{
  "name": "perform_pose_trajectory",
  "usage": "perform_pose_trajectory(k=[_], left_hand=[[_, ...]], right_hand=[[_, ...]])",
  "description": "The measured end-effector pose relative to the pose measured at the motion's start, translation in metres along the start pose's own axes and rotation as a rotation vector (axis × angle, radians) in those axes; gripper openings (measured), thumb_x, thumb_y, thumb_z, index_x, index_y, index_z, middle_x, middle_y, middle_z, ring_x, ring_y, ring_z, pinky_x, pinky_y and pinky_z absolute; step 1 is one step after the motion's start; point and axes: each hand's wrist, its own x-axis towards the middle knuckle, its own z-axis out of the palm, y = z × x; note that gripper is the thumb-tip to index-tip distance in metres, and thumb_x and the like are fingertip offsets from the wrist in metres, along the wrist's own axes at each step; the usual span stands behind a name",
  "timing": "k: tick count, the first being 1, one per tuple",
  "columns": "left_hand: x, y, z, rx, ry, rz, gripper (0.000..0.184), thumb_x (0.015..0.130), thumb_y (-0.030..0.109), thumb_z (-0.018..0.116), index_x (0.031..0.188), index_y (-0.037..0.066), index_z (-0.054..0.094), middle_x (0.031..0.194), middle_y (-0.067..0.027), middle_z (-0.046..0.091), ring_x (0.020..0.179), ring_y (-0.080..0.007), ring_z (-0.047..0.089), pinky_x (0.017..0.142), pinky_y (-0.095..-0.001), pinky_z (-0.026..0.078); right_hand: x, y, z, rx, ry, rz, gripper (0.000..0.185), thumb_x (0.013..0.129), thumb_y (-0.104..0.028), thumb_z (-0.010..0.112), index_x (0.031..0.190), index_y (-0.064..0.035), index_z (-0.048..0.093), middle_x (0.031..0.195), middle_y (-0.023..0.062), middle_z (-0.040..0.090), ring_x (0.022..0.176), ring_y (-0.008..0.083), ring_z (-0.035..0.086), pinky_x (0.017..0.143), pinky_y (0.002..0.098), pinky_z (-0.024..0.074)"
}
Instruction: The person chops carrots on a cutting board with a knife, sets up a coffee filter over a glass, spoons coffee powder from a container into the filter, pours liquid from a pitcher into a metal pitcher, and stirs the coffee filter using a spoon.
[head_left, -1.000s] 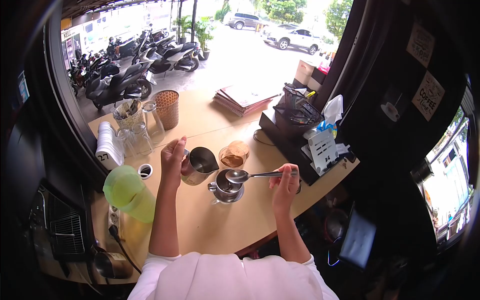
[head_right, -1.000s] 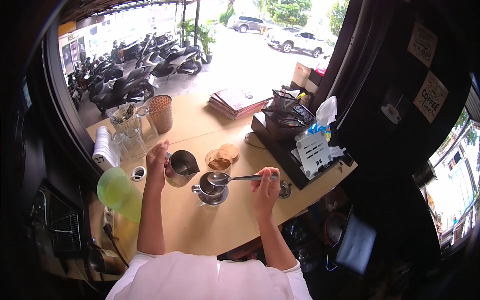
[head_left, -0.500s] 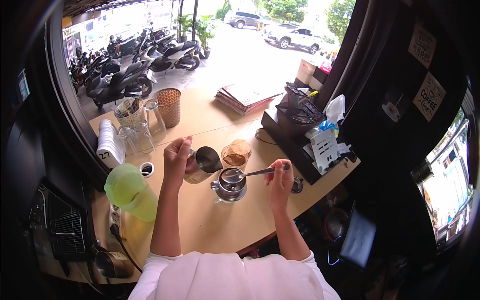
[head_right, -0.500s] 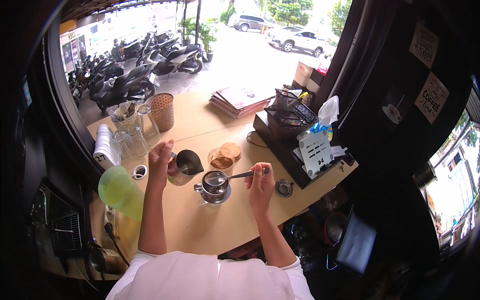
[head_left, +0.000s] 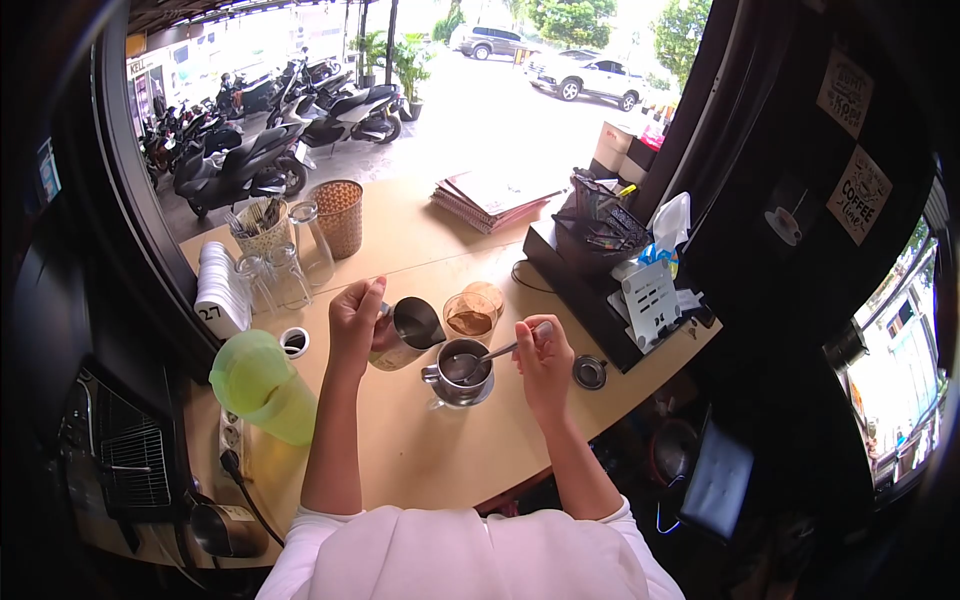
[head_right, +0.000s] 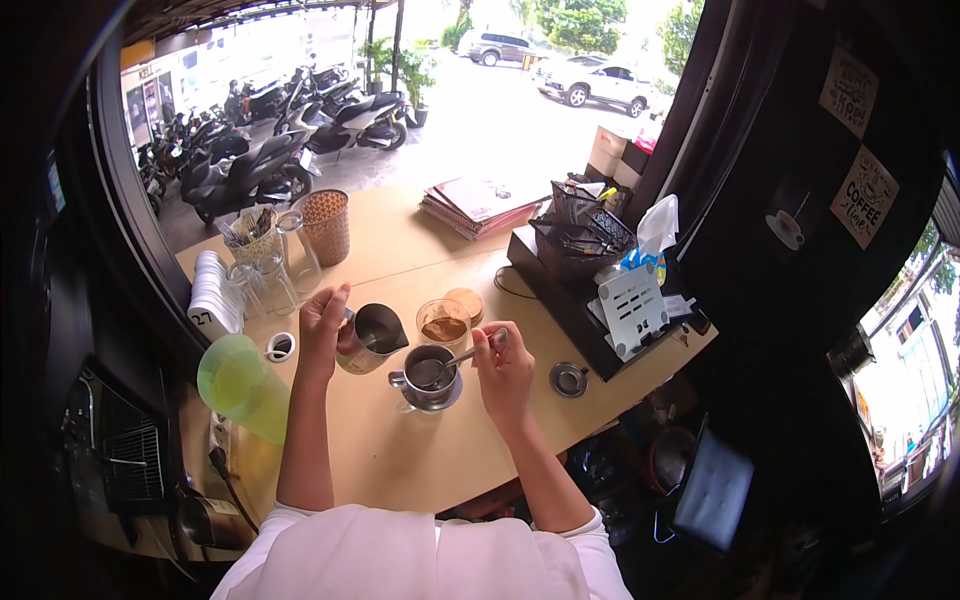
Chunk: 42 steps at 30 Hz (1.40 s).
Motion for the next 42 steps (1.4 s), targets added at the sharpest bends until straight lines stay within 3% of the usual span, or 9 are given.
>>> perform_pose_trajectory(k=[8,15,19,29,35,38,41,42], left_hand=[[0.002,-0.003,-0.001,-0.015,0.061,-0.036,0.033,0.093,0.023,0.057,0.062,0.015,0.048,0.056,0.0096,0.038,0.048,0.0011,0.034,0.043,-0.018,0.03],[0.017,-0.058,-0.024,-0.322,-0.022,-0.083,0.026,0.094,0.027,0.055,0.07,0.017,0.05,0.051,0.0081,0.038,0.038,-0.0024,0.039,0.028,-0.0203,0.032],[0.02,-0.101,-0.037,-0.359,-0.035,-0.087,0.026,0.094,0.029,0.053,0.072,0.017,0.048,0.052,0.0076,0.039,0.037,-0.0036,0.039,0.03,-0.0208,0.032],[0.019,-0.141,-0.048,-0.462,0.001,-0.15,0.026,0.094,0.026,0.055,0.071,0.018,0.047,0.057,0.0087,0.038,0.046,-0.0026,0.037,0.041,-0.0209,0.034],[0.019,-0.145,-0.048,-0.531,0.047,-0.173,0.024,0.093,0.024,0.055,0.071,0.019,0.048,0.059,0.0088,0.04,0.049,-0.0018,0.038,0.045,-0.0204,0.034],[0.021,-0.15,-0.052,-0.53,0.02,-0.151,0.024,0.094,0.024,0.056,0.071,0.019,0.049,0.059,0.0092,0.04,0.05,-0.0012,0.038,0.046,-0.02,0.034],[0.025,-0.157,-0.058,-0.5,0.002,-0.141,0.025,0.094,0.024,0.056,0.071,0.018,0.049,0.058,0.0098,0.04,0.05,-0.0008,0.038,0.046,-0.0198,0.033],[0.024,-0.157,-0.06,-0.498,0.0,-0.15,0.025,0.094,0.024,0.056,0.07,0.018,0.049,0.058,0.0099,0.04,0.05,-0.0008,0.037,0.046,-0.0198,0.033]], right_hand=[[0.01,0.01,-0.003,-0.138,-0.081,-0.007,0.015,0.092,-0.017,0.063,0.093,-0.003,0.058,0.065,-0.0027,0.053,0.052,0.0012,0.047,0.044,0.0172,0.0367],[0.011,0.007,0.001,0.006,-0.148,0.178,0.018,0.089,-0.019,0.067,0.089,-0.0027,0.06,0.055,-0.0039,0.05,0.049,0.0014,0.046,0.047,0.0191,0.0347],[0.012,0.014,-0.007,-0.101,-0.272,0.179,0.024,0.086,-0.023,0.071,0.091,-0.0033,0.059,0.053,-0.004,0.051,0.047,0.0018,0.045,0.045,0.0193,0.0337],[0.005,0.014,-0.017,0.119,-0.407,0.316,0.035,0.082,-0.022,0.075,0.103,-0.004,0.054,0.057,-0.0021,0.054,0.042,0.0025,0.044,0.037,0.0185,0.029],[-0.01,0.016,-0.028,0.242,-0.381,0.449,0.043,0.082,-0.018,0.075,0.113,-0.0029,0.049,0.073,0.0035,0.06,0.049,0.0043,0.049,0.04,0.0189,0.0355],[-0.018,0.022,-0.038,0.351,-0.458,0.48,0.059,0.079,-0.02,0.077,0.124,-0.0035,0.043,0.093,0.0081,0.059,0.062,0.0074,0.055,0.05,0.0214,0.0439],[-0.024,0.022,-0.06,0.177,-0.45,0.298,0.073,0.077,-0.029,0.077,0.133,-0.0048,0.037,0.109,0.0103,0.053,0.077,0.0112,0.057,0.063,0.0251,0.0487],[-0.022,0.014,-0.072,0.099,-0.331,0.216,0.076,0.077,-0.034,0.076,0.135,-0.0054,0.036,0.115,0.0105,0.05,0.083,0.0133,0.057,0.067,0.0265,0.0492]])
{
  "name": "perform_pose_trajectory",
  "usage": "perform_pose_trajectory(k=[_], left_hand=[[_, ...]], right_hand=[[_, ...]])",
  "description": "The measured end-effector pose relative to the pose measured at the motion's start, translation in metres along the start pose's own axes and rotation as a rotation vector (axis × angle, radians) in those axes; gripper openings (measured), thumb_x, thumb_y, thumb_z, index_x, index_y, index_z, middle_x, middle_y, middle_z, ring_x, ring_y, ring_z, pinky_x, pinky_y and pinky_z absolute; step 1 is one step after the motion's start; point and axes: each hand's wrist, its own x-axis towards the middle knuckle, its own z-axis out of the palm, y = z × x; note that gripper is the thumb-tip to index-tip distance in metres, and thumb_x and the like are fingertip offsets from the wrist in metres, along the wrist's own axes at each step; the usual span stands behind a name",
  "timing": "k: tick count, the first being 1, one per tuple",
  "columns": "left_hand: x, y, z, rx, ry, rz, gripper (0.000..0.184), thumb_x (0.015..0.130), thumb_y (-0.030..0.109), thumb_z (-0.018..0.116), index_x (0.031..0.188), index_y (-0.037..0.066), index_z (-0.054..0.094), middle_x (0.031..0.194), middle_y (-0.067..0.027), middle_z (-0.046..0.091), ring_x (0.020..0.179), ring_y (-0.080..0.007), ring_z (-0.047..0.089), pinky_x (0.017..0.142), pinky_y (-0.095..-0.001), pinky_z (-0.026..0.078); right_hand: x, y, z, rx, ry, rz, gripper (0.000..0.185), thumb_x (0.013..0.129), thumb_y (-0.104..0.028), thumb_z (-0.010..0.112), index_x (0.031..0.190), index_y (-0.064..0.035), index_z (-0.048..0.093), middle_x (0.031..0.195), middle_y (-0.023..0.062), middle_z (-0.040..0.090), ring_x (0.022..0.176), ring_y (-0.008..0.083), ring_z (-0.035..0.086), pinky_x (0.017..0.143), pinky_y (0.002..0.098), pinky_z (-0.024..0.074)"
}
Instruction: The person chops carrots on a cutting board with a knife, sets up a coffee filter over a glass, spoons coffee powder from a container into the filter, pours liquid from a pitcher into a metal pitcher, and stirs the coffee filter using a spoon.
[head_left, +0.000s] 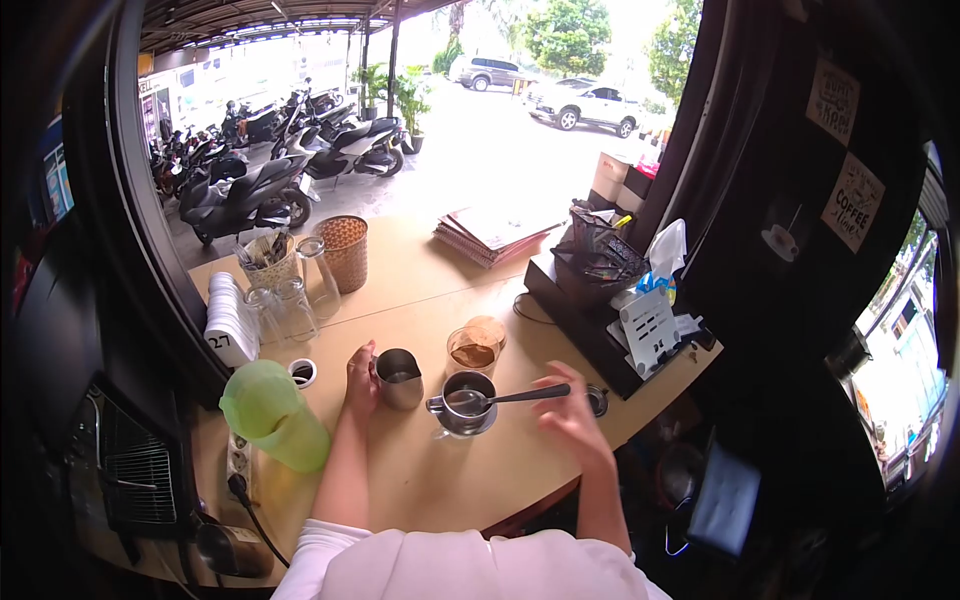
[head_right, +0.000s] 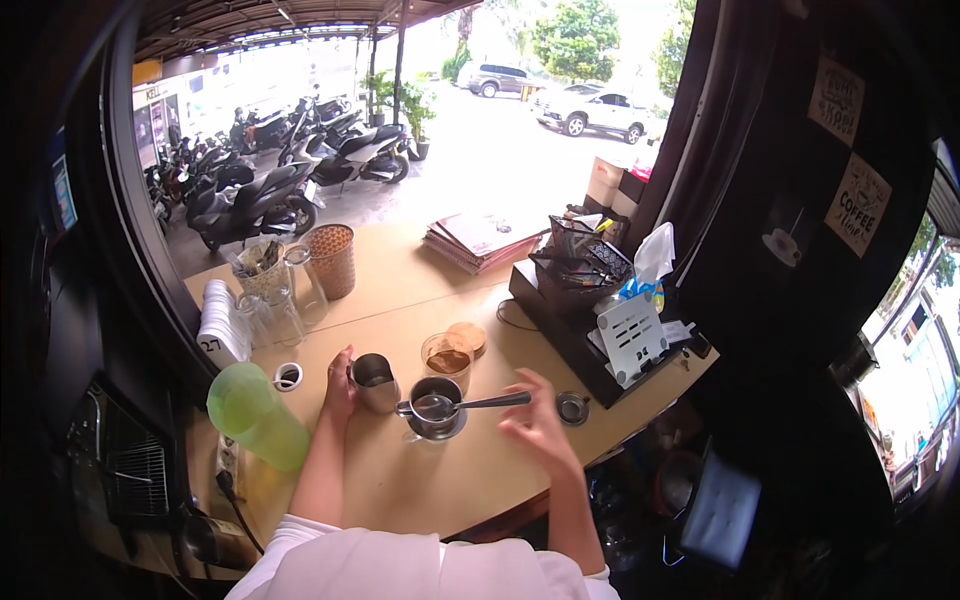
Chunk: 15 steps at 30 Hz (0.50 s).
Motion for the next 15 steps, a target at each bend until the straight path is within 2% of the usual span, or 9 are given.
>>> perform_pose_trajectory(k=[1,2,3,4,6,7,9,11,15], left_hand=[[-0.002,0.003,0.005,0.0,0.0,-0.005,0.025,0.094,0.024,0.056,0.07,0.019,0.049,0.058,0.0101,0.04,0.05,-0.0007,0.037,0.046,-0.0198,0.032],[-0.003,0.005,0.008,0.002,0.002,-0.012,0.026,0.094,0.024,0.056,0.069,0.019,0.049,0.058,0.0102,0.04,0.05,-0.0007,0.037,0.046,-0.0198,0.031],[-0.005,0.006,0.011,0.009,0.008,-0.008,0.026,0.094,0.024,0.056,0.069,0.019,0.049,0.058,0.0101,0.04,0.05,-0.0007,0.036,0.046,-0.0197,0.031],[-0.006,0.007,0.014,0.021,0.014,-0.008,0.026,0.094,0.024,0.056,0.069,0.019,0.049,0.058,0.01,0.04,0.05,-0.0007,0.036,0.046,-0.0197,0.031],[-0.008,0.007,0.014,0.026,0.026,-0.003,0.026,0.094,0.024,0.056,0.069,0.019,0.05,0.058,0.0097,0.04,0.051,-0.0008,0.037,0.047,-0.0195,0.031],[-0.006,0.005,0.013,0.018,0.031,0.005,0.026,0.094,0.024,0.057,0.069,0.019,0.05,0.059,0.0096,0.04,0.051,-0.0009,0.037,0.047,-0.0194,0.031],[-0.002,0.002,0.008,0.01,0.03,0.011,0.025,0.094,0.024,0.057,0.07,0.019,0.05,0.059,0.0094,0.04,0.052,-0.001,0.038,0.048,-0.0192,0.032],[0.0,0.0,0.004,0.007,0.024,0.008,0.024,0.094,0.024,0.057,0.071,0.018,0.051,0.059,0.0094,0.04,0.053,-0.0012,0.038,0.049,-0.0192,0.033],[-0.005,0.003,0.01,-0.009,-0.025,0.026,0.022,0.094,0.023,0.057,0.073,0.017,0.052,0.061,0.0092,0.042,0.053,-0.0012,0.039,0.05,-0.0194,0.034]], right_hand=[[-0.001,-0.017,-0.015,-0.078,0.121,-0.079,0.079,0.077,-0.038,0.074,0.137,-0.0061,0.034,0.121,0.0108,0.047,0.089,0.0154,0.056,0.072,0.0279,0.0496],[0.001,-0.044,-0.025,-0.162,0.267,-0.214,0.075,0.081,-0.043,0.07,0.137,-0.0073,0.035,0.119,0.0095,0.049,0.091,0.0173,0.056,0.074,0.0281,0.0496],[-0.004,-0.077,-0.033,-0.16,0.406,-0.287,0.074,0.081,-0.049,0.068,0.134,-0.0056,0.039,0.119,0.0104,0.05,0.093,0.0185,0.057,0.074,0.0294,0.05],[-0.012,-0.119,-0.03,-0.194,0.494,-0.482,0.074,0.082,-0.057,0.062,0.128,-0.0014,0.044,0.117,0.013,0.051,0.094,0.0192,0.057,0.074,0.0304,0.0505],[-0.028,-0.185,-0.027,-0.344,0.575,-0.915,0.075,0.087,-0.062,0.05,0.123,0.0035,0.045,0.114,0.0214,0.051,0.094,0.0248,0.058,0.073,0.0325,0.0513],[-0.038,-0.216,-0.026,-0.416,0.495,-1.114,0.081,0.087,-0.066,0.046,0.129,0.0018,0.04,0.117,0.0232,0.049,0.096,0.0276,0.058,0.074,0.0345,0.0517],[-0.049,-0.261,-0.009,-0.139,0.255,-1.434,0.082,0.088,-0.064,0.041,0.146,-0.0088,0.024,0.133,0.0244,0.035,0.121,0.0379,0.039,0.091,0.0488,0.0369],[-0.052,-0.29,0.0,0.077,-0.012,-1.544,0.074,0.09,-0.058,0.04,0.143,-0.0074,0.033,0.147,0.0255,0.024,0.134,0.0475,0.021,0.108,0.0621,0.0194],[-0.052,-0.319,0.009,0.069,0.395,-1.66,0.075,0.087,-0.062,0.04,0.145,-0.0146,0.032,0.149,0.0223,0.023,0.139,0.0453,0.009,0.109,0.0656,0.0096]])
